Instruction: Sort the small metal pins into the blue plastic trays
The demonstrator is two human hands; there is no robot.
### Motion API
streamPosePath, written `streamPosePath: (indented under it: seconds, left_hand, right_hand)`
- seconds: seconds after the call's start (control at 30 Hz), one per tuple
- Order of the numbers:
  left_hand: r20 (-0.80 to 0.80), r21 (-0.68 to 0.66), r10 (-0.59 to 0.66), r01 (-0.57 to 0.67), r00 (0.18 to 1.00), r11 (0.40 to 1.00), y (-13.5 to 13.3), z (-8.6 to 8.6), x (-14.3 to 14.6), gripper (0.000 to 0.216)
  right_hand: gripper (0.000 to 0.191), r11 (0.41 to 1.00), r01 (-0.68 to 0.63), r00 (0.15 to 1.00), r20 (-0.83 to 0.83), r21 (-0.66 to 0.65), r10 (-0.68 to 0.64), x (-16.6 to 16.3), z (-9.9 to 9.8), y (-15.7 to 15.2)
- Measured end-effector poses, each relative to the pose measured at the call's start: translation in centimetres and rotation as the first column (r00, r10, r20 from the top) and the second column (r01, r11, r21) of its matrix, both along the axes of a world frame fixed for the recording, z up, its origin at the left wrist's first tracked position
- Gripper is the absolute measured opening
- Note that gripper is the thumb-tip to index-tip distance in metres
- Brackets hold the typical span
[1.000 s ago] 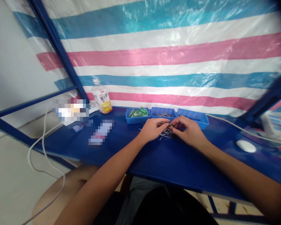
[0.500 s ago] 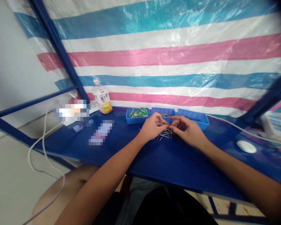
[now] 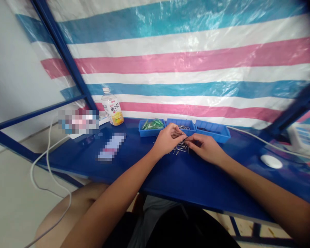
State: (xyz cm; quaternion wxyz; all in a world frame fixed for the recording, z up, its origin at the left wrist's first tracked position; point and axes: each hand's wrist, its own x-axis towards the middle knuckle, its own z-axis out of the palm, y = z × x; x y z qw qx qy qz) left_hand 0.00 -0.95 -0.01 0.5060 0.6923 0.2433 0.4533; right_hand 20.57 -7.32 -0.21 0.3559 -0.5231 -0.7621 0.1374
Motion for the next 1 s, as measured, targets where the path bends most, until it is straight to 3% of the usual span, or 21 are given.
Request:
streamPosePath:
  seconds: [0.2, 0.33, 0.5, 0.6, 0.83, 0.9, 1.0]
  left_hand:
    - [-0.065, 0.040, 0.044, -0.041, 0.997, 0.998, 0.0, 0.2, -0.2, 0.030]
    - [-0.263, 0.203, 0.122, -0.069, 0.957, 0.977, 0.0, 0.1, -0.5, 0.020]
    - [-0.411, 0.439, 0.068, 0.132, 0.909, 0.889, 0.0, -0.1, -0.7, 0.023]
    - [-0.473, 0.520, 0.066, 0.217, 0.879, 0.826, 0.1, -0.6, -0.8, 0.029]
    - [-0.591, 0.563, 0.118, 0.304, 0.798, 0.768, 0.8, -1.3, -0.9, 0.032]
    - [-0.599, 0.563, 0.124, 0.306, 0.791, 0.768, 0.9, -1.3, -0.8, 0.028]
    - [-0.599, 0.561, 0.131, 0.297, 0.790, 0.773, 1.0, -1.2, -0.8, 0.024]
  right_hand:
    - [0.034, 0.997, 0.013, 0.994, -0.104, -0.077, -0.021, 0.4, -0.1, 0.4]
    - [0.042, 0.982, 0.049, 0.943, -0.316, -0.180, -0.105, 0.8, -0.1, 0.8]
    - [0.048, 0.957, 0.077, 0.791, -0.568, -0.278, -0.228, 1.4, 0.0, 1.2]
    - [0.051, 0.954, 0.093, 0.740, -0.621, -0.286, -0.259, 1.6, 0.0, 1.5]
    - [0.058, 0.928, 0.237, 0.843, -0.414, -0.287, -0.344, 2.2, 0.4, 1.8]
    - [0.056, 0.935, 0.288, 0.909, -0.247, -0.208, -0.335, 2.3, 0.7, 1.5]
    - [0.037, 0.963, 0.268, 0.960, 0.089, -0.024, -0.265, 2.5, 0.8, 1.1]
